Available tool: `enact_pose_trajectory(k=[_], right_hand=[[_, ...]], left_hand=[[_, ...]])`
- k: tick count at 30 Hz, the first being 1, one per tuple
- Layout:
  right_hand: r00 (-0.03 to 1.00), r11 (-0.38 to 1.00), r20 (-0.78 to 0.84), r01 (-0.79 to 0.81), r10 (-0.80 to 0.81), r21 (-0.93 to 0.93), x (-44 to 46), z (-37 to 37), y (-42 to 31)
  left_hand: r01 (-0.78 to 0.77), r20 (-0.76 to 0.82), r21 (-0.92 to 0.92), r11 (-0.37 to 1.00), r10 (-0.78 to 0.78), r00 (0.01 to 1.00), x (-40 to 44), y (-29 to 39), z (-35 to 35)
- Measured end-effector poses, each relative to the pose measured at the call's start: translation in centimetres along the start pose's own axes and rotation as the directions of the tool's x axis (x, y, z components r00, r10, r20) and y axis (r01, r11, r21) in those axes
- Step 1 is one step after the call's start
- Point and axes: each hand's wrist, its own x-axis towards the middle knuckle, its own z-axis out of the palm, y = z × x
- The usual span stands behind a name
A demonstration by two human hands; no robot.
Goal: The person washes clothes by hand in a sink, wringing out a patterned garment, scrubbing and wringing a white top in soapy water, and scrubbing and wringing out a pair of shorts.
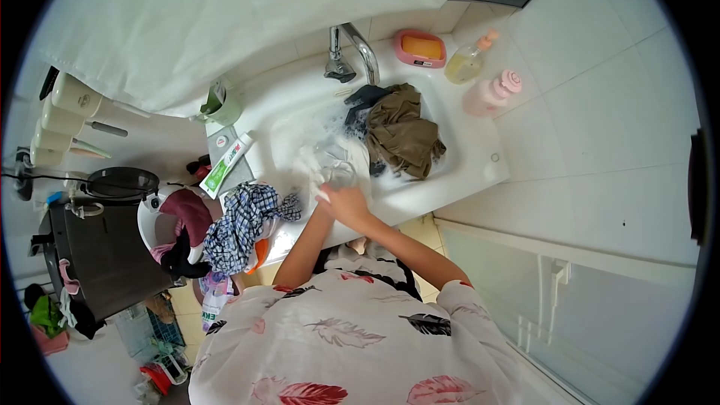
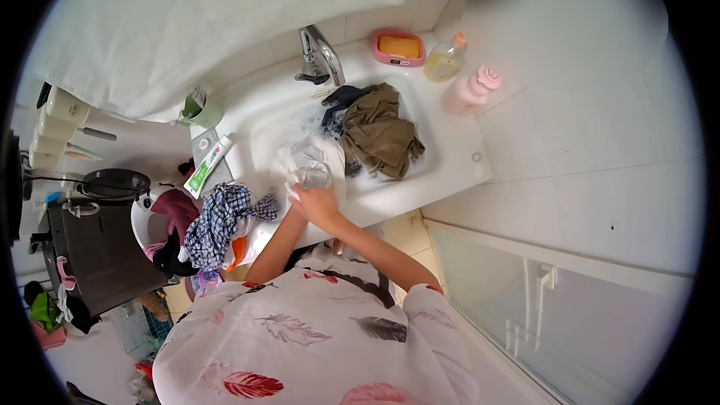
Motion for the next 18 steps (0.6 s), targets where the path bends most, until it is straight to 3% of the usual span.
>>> enact_pose_trajectory(k=[2,4,8,9,10,13,15,16,18], right_hand=[[0.997,0.997,-0.033,0.065,-0.066,-0.039,0.0,0.9,0.2],[0.946,0.985,-0.289,0.116,-0.149,-0.127,0.8,2.5,1.5],[0.950,0.958,-0.284,0.050,-0.133,-0.282,4.3,4.4,7.9],[0.986,0.952,-0.168,-0.075,0.025,-0.298,5.1,3.0,8.1],[0.986,0.972,-0.168,-0.021,-0.019,-0.232,5.8,2.2,9.3],[0.985,0.958,-0.145,0.051,-0.095,-0.282,6.7,1.0,9.6],[0.996,0.969,-0.060,-0.076,0.063,-0.235,6.1,0.5,8.9],[0.996,0.968,-0.056,-0.075,0.063,-0.241,5.4,0.5,8.6],[0.991,0.986,-0.059,0.115,-0.122,-0.121,3.2,0.7,7.7]], left_hand=[[0.002,-0.030,0.014,1.000,-0.002,1.000,-1.4,0.4,1.5],[0.003,-0.077,0.031,1.000,-0.001,0.997,-2.9,1.0,2.8],[-0.006,-0.194,0.047,0.999,0.015,0.981,-3.6,1.0,3.5],[-0.021,-0.029,0.004,1.000,0.021,0.999,-1.9,0.7,1.8],[-0.032,0.138,-0.036,0.999,0.036,0.990,-0.8,0.7,0.6],[-0.072,0.039,0.072,0.995,0.069,0.997,-1.5,1.6,0.7],[-0.105,-0.078,0.131,0.986,0.116,0.990,-4.1,2.5,2.3],[-0.103,-0.077,0.124,0.987,0.113,0.991,-4.1,2.5,2.1],[-0.381,-0.139,0.550,0.743,0.532,0.835,-4.1,2.3,1.6]])
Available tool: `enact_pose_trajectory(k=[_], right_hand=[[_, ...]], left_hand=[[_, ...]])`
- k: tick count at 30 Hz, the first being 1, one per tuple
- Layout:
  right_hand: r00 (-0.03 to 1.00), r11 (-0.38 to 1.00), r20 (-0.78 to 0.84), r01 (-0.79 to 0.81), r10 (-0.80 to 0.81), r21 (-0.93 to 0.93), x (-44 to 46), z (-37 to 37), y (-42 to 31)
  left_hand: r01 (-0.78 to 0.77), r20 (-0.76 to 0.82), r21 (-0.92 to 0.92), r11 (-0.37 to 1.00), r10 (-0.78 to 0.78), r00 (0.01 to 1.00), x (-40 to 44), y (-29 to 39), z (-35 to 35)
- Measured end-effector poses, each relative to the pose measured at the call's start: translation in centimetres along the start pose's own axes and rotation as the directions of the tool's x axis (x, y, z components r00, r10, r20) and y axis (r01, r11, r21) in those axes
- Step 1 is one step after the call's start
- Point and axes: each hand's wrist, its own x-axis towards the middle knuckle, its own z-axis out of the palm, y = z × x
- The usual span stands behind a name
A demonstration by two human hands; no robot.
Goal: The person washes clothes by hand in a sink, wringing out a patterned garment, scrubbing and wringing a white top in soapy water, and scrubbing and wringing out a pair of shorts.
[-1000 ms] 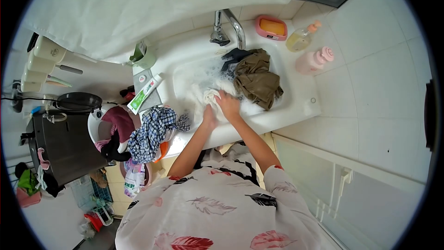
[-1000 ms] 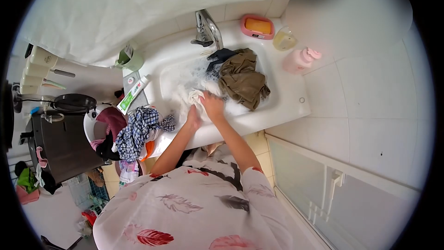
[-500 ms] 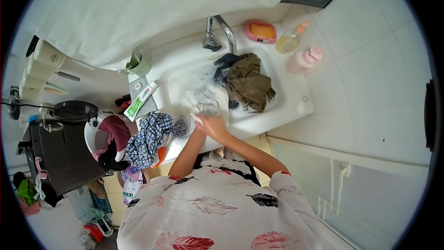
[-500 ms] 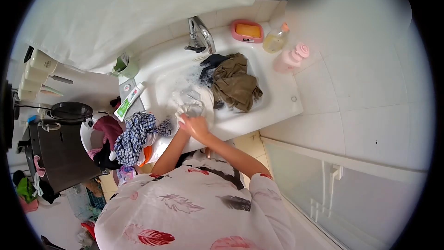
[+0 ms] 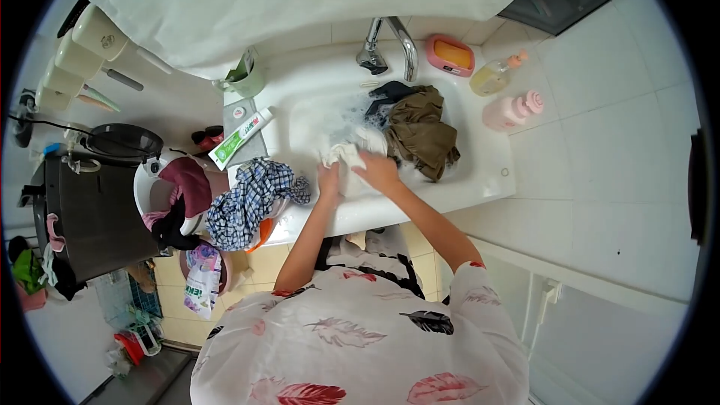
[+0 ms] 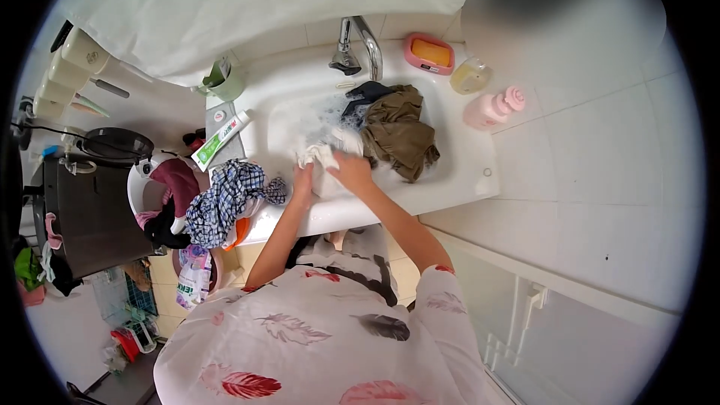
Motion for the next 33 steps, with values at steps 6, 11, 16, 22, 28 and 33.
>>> enact_pose_trajectory(k=[6,11,16,22,28,33], right_hand=[[0.993,0.957,0.114,0.005,0.029,-0.291,-1.1,2.7,0.1],[0.972,0.882,-0.134,-0.234,0.195,-0.410,1.0,7.2,0.3],[0.974,0.968,0.070,-0.223,0.216,0.112,0.6,3.9,-0.4],[0.995,0.963,0.096,-0.009,-0.017,0.268,-0.6,-4.0,-9.3],[0.976,0.967,-0.108,0.203,-0.188,0.151,-1.0,-1.1,-9.7],[0.995,0.997,-0.084,0.062,-0.059,0.044,1.2,-0.5,-6.0]], left_hand=[[-0.197,-0.021,0.509,0.838,0.240,0.971,1.0,-2.1,-0.6],[-0.105,-0.120,0.718,0.688,0.272,0.955,-1.3,-1.1,-0.2],[0.185,-0.159,-0.110,0.977,-0.201,0.967,1.5,-1.8,-1.3],[0.374,0.421,-0.623,0.687,-0.108,0.900,5.7,-9.2,-3.9],[0.294,0.334,-0.666,0.685,-0.078,0.939,3.3,-6.6,-1.8],[0.223,0.231,-0.594,0.773,-0.101,0.968,1.2,-3.9,-0.3]])
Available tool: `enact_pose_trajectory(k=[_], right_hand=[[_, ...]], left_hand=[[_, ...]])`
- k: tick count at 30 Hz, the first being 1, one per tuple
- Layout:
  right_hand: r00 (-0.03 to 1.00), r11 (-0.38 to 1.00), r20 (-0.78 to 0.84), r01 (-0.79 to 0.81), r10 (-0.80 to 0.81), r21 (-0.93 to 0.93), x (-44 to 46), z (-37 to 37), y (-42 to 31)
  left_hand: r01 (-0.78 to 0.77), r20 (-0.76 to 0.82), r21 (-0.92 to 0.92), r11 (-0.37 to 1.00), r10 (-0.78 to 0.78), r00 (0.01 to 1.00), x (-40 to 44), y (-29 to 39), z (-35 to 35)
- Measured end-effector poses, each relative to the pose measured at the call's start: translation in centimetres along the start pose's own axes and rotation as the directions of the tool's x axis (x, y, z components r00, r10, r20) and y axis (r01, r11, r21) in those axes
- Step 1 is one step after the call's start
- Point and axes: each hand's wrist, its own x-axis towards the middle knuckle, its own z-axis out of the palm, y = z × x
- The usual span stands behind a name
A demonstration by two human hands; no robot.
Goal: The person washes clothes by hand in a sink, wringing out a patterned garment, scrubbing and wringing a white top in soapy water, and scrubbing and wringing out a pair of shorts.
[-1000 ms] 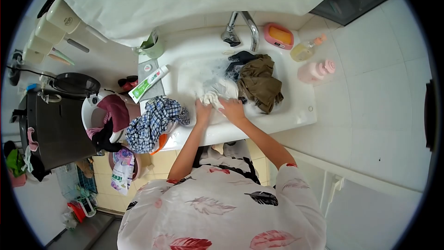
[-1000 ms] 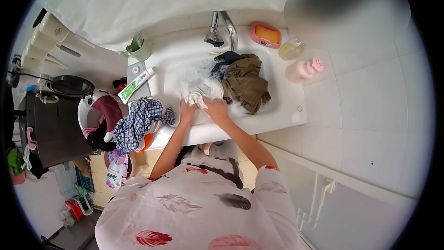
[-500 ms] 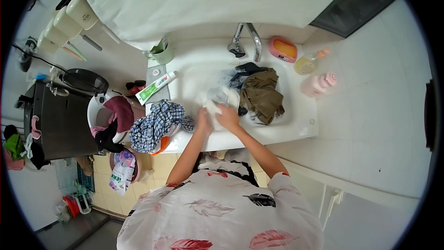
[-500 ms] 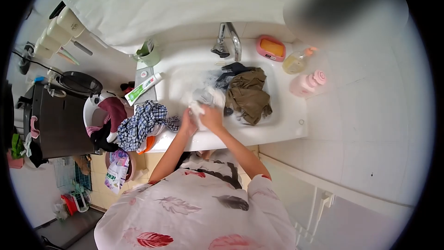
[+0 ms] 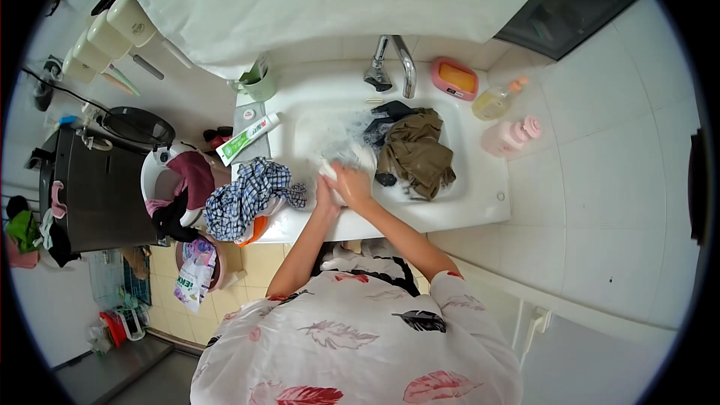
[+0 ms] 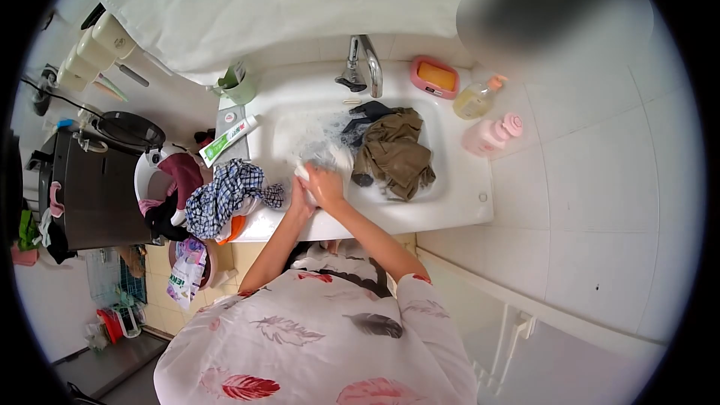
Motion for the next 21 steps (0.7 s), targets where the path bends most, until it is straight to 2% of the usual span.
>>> enact_pose_trajectory(k=[1,3,5,6,7,8,9,10,11,12,13,15,16,18,19,20,21], right_hand=[[1.000,1.000,-0.004,-0.010,0.010,-0.026,0.3,0.1,0.7],[0.999,0.999,-0.029,0.030,-0.031,-0.036,1.4,0.1,2.6],[0.950,0.964,0.172,-0.248,0.261,-0.091,2.3,-0.6,5.2],[0.950,0.966,0.180,-0.241,0.254,-0.093,1.9,-0.7,6.5],[0.984,0.980,0.093,-0.139,0.153,-0.143,1.8,-0.6,7.6],[0.999,0.979,0.011,-0.040,0.043,-0.200,1.9,-0.3,8.3],[0.999,0.980,0.014,-0.028,0.032,-0.198,2.1,-0.7,8.0],[1.000,0.984,0.003,-0.013,0.014,-0.176,2.0,-1.2,7.8],[1.000,0.988,-0.006,0.003,-0.004,-0.153,1.9,-1.7,7.5],[0.995,0.988,0.087,-0.031,0.045,-0.150,1.9,-1.1,7.7],[0.995,0.989,0.093,-0.021,0.034,-0.144,2.0,-0.4,7.8],[0.963,0.979,0.206,-0.147,0.174,-0.140,2.6,0.4,8.0],[0.964,0.981,0.209,-0.139,0.167,-0.138,2.7,0.7,8.0],[0.950,0.976,0.237,-0.183,0.206,-0.115,3.1,1.3,7.9],[0.950,0.978,0.240,-0.178,0.200,-0.110,3.1,0.3,7.1],[0.975,0.993,0.200,-0.112,0.100,0.045,2.6,-0.8,6.4],[0.989,0.980,0.145,-0.044,0.015,0.195,1.9,-2.1,5.7]], left_hand=[[-0.001,-0.095,0.125,0.992,0.013,0.995,-0.6,0.3,0.7],[-0.032,-0.156,0.131,0.991,0.052,0.986,-1.6,1.2,2.1],[-0.036,-0.099,0.296,0.954,0.069,0.993,-3.0,2.2,2.9],[-0.060,-0.132,0.449,0.891,0.133,0.982,-3.0,2.8,2.5],[-0.066,-0.136,0.446,0.893,0.141,0.981,-2.8,3.0,2.2],[-0.140,-0.149,0.694,0.706,0.330,0.932,-2.7,2.9,1.8],[-0.158,-0.104,0.879,0.449,0.504,0.858,-2.4,2.8,1.4],[-0.156,-0.112,0.877,0.455,0.509,0.854,-2.0,2.6,1.0],[-0.168,-0.066,0.919,0.357,0.558,0.827,-1.8,2.3,0.4],[-0.171,-0.016,0.952,0.253,0.602,0.798,-2.2,2.4,0.4],[-0.165,-0.026,0.952,0.256,0.609,0.793,-2.4,2.3,0.6],[0.025,-0.078,0.996,0.085,0.715,0.695,-2.3,1.9,1.1],[0.028,-0.084,0.996,0.090,0.718,0.691,-1.9,1.8,0.9],[-0.067,-0.241,0.914,0.400,0.669,0.703,-0.8,1.8,0.1],[-0.064,-0.246,0.914,0.401,0.672,0.698,-0.2,2.0,-0.5],[-0.071,-0.407,0.600,0.797,0.381,0.830,0.4,2.1,-1.0],[0.029,-0.390,0.143,0.989,0.029,0.920,0.6,1.9,-1.3]])
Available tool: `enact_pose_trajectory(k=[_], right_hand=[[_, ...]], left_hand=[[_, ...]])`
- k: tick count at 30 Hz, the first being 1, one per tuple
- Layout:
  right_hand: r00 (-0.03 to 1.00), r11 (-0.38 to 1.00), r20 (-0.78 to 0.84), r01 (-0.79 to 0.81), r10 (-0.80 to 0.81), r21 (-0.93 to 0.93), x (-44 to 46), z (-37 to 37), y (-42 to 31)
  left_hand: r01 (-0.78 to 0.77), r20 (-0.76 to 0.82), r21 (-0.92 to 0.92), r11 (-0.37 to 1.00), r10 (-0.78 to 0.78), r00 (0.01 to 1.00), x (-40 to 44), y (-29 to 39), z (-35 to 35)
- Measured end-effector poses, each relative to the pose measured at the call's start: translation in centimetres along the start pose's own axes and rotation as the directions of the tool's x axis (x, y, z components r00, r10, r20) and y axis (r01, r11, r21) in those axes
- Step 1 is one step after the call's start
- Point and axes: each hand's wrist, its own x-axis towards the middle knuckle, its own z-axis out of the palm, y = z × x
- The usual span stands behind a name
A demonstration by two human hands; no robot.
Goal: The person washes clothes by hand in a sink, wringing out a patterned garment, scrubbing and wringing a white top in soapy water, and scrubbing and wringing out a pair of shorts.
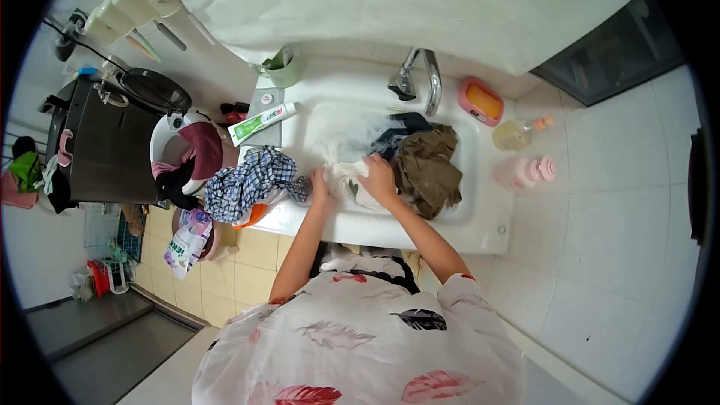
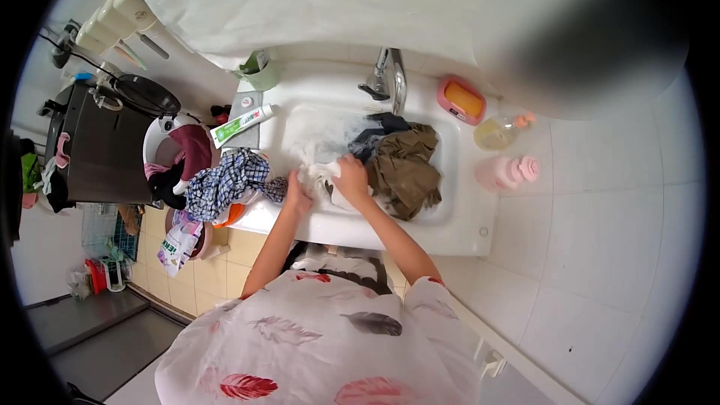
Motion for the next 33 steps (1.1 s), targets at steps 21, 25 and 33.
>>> enact_pose_trajectory(k=[21,25,33], right_hand=[[0.996,0.996,0.002,-0.091,0.090,0.007,0.0,-2.6,-2.2],[0.995,0.995,-0.043,-0.094,0.092,-0.040,0.8,-1.9,1.9],[0.994,0.924,0.113,0.029,0.016,-0.382,-2.7,0.2,-0.4]], left_hand=[[0.282,0.515,-0.324,0.903,-0.082,0.853,-2.7,0.5,4.2],[0.054,0.296,-0.004,0.999,-0.051,0.954,-4.1,1.6,4.0],[-0.069,-0.184,0.919,0.388,0.579,0.794,-4.2,0.9,4.8]])
